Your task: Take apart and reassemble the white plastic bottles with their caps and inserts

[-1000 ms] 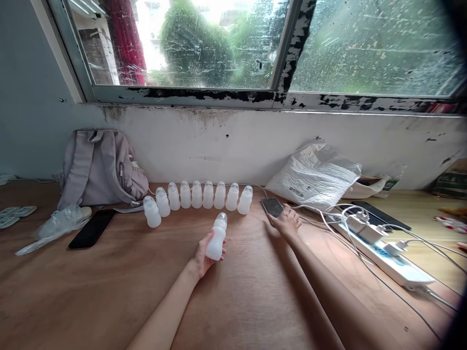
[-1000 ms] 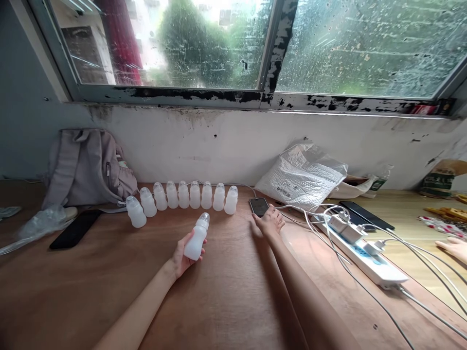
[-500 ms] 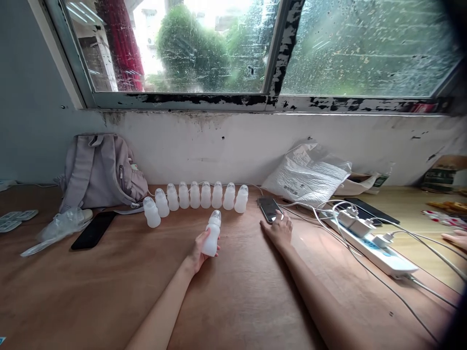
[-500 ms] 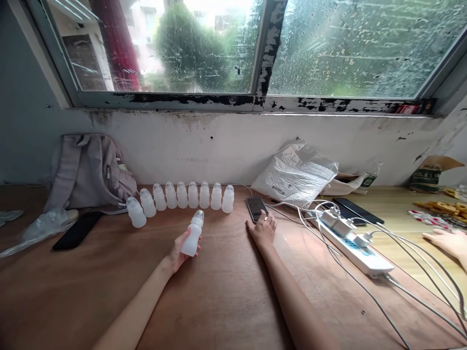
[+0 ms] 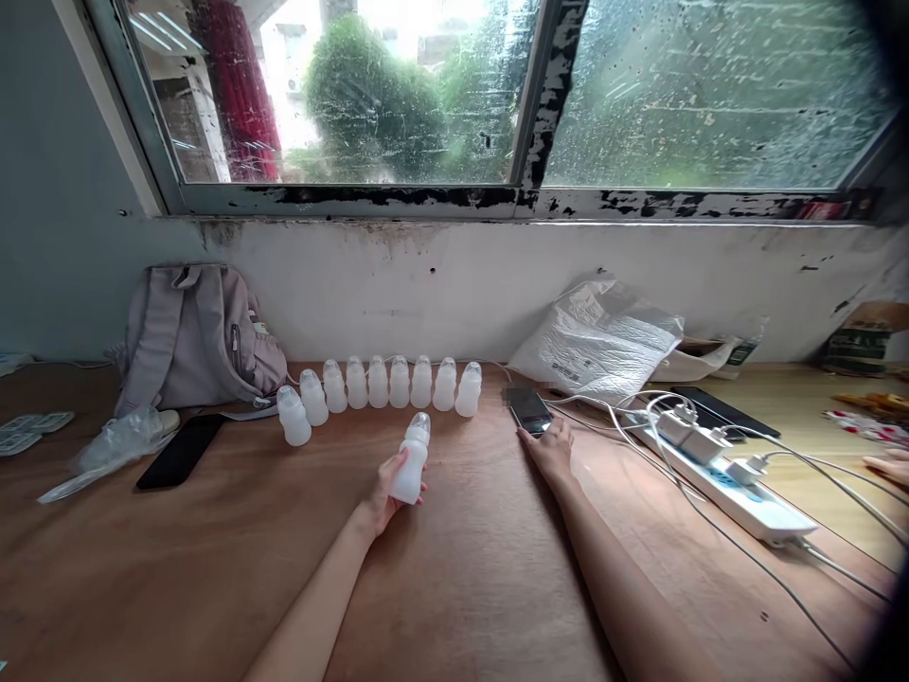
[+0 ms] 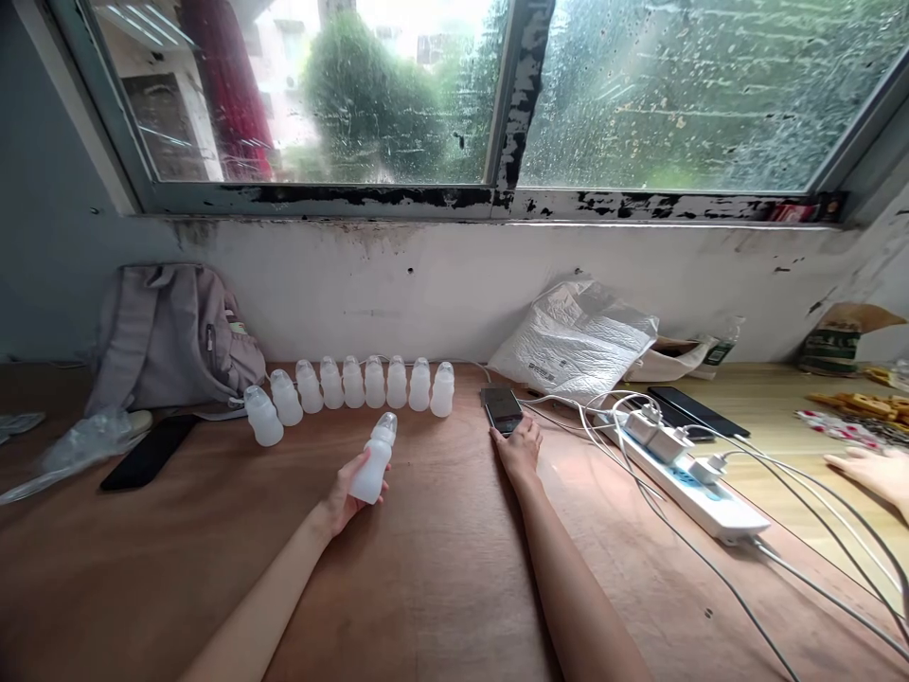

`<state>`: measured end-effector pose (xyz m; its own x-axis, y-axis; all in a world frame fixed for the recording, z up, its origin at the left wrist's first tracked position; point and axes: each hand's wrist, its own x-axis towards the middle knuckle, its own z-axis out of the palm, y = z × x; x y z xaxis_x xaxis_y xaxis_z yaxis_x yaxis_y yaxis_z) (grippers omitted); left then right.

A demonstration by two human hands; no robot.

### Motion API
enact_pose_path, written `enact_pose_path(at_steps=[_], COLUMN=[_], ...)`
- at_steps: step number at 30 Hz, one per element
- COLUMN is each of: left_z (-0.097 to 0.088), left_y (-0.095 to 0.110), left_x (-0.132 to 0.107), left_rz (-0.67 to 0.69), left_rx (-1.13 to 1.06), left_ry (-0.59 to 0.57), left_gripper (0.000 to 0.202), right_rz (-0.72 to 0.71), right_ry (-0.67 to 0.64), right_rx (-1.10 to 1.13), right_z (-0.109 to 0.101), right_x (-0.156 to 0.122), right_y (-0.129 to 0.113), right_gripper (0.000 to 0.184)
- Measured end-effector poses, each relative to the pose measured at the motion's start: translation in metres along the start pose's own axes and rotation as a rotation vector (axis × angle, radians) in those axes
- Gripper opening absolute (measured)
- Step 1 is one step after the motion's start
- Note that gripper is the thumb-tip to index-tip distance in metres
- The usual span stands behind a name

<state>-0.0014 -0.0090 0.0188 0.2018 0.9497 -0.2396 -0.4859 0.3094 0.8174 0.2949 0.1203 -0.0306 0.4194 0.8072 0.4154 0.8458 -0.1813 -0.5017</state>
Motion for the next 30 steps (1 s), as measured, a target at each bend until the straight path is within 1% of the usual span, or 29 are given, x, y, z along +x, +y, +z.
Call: enact_pose_path(at_steps=[4, 7, 9, 11, 13, 15, 16, 18, 19, 21, 22, 24, 28, 30], left_z=[-0.002, -0.003, -0.004, -0.006, -0.011, -0.019, -0.024, -0.037, -0.043, -0.057, -0.063, -0.073, -0.09, -0.099], left_y=[-0.001, -0.002, -0.001, 0.0, 0.003, 0.005, 0.006, 0.007, 0.008, 0.01, 0.012, 0.015, 0.024, 0.028], left_x=[0.001, 0.003, 0.005, 0.007, 0.011, 0.016, 0.018, 0.022, 0.023, 0.026, 0.027, 0.027, 0.024, 0.021], left_rz=[0.003, 0.024, 0.085, 0.221, 0.413, 0.586, 0.646, 0.712, 0.733, 0.785, 0.818, 0.866, 0.883, 0.933], left_rx=[0.01, 0.015, 0.038, 0.109, 0.204, 0.312, 0.379, 0.566, 0.672, 0.843, 0.886, 0.881, 0.648, 0.58], left_ry=[-0.02, -0.023, -0.004, 0.066, 0.177, 0.29, 0.351, 0.514, 0.619, 0.799, 0.871, 0.99, 1.224, 1.335], left_gripper=[0.04, 0.039, 0.039, 0.037, 0.037, 0.047, 0.053, 0.056, 0.054, 0.05, 0.049, 0.053, 0.058, 0.059], right_rz=[0.032, -0.004, -0.073, -0.175, -0.283, -0.38, -0.424, -0.513, -0.554, -0.602, -0.606, -0.606, -0.542, -0.482], right_ry=[-0.002, 0.04, 0.083, 0.108, 0.104, 0.079, 0.064, 0.012, -0.028, -0.108, -0.138, -0.185, -0.244, -0.26], right_rx=[-0.004, -0.001, 0.009, 0.033, 0.075, 0.132, 0.165, 0.232, 0.259, 0.287, 0.294, 0.305, 0.344, 0.375], right_z=[-0.003, -0.006, -0.008, -0.01, -0.01, -0.008, -0.006, -0.003, -0.001, 0.002, 0.003, 0.004, 0.006, 0.007], right_x=[-0.003, -0.006, -0.008, -0.012, -0.019, -0.03, -0.037, -0.054, -0.063, -0.08, -0.087, -0.097, -0.1, -0.097], right_y=[-0.002, -0.005, -0.007, -0.011, -0.019, -0.03, -0.037, -0.051, -0.059, -0.071, -0.075, -0.08, -0.076, -0.071], right_gripper=[0.069, 0.067, 0.062, 0.056, 0.05, 0.046, 0.044, 0.042, 0.041, 0.041, 0.041, 0.042, 0.043, 0.043])
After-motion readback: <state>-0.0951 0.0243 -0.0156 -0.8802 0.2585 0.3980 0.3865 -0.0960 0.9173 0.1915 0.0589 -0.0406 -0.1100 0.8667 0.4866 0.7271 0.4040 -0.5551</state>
